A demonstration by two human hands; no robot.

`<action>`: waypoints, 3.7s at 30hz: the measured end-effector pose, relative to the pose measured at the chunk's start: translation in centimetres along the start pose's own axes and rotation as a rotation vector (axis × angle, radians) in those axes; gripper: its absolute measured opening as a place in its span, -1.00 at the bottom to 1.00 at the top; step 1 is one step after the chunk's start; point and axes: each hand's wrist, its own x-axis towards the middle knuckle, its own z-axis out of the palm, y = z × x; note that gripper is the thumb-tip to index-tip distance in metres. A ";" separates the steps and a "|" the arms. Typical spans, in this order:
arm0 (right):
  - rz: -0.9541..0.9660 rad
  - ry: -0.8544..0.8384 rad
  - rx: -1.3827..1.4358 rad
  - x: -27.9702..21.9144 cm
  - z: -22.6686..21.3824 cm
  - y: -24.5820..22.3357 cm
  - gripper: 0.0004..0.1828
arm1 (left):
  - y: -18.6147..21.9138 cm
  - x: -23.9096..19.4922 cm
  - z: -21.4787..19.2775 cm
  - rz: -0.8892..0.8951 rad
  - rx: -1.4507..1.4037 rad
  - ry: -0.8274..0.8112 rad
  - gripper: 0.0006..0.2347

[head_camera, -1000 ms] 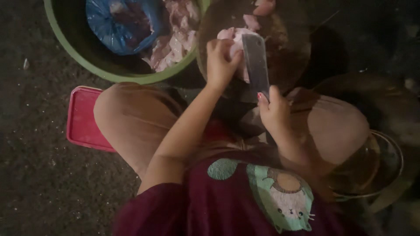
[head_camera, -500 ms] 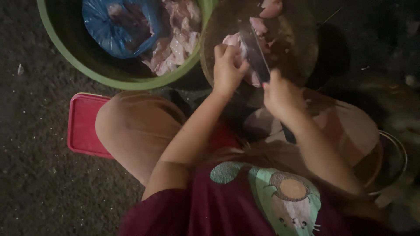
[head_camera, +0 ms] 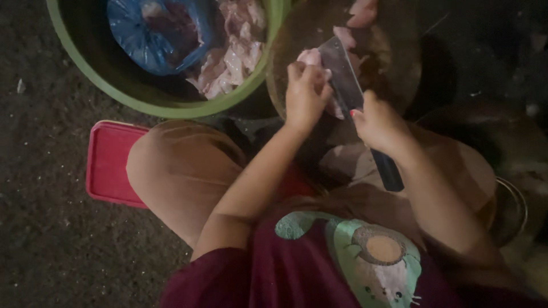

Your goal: The person sits on a low stool and uses a cleaver to chop raw meat pieces on a round wooden cutting board. They repeatedly pick up pieces from a green basin, cut them into smaller portions, and return the cut pieces to the basin.

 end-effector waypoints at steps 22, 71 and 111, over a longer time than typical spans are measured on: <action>0.105 -0.055 -0.113 -0.6 2.2 -0.4 -0.69 | -0.4 -0.6 -0.1 0.099 0.093 0.057 -0.73; -0.357 0.576 0.913 -4.8 -2.3 -0.5 -0.74 | -1.4 -1.9 -1.3 0.209 0.235 0.027 -0.69; 0.157 0.127 -0.065 -2.4 7.1 3.0 -0.51 | -8.4 6.9 -11.5 -0.092 -0.493 0.611 -0.67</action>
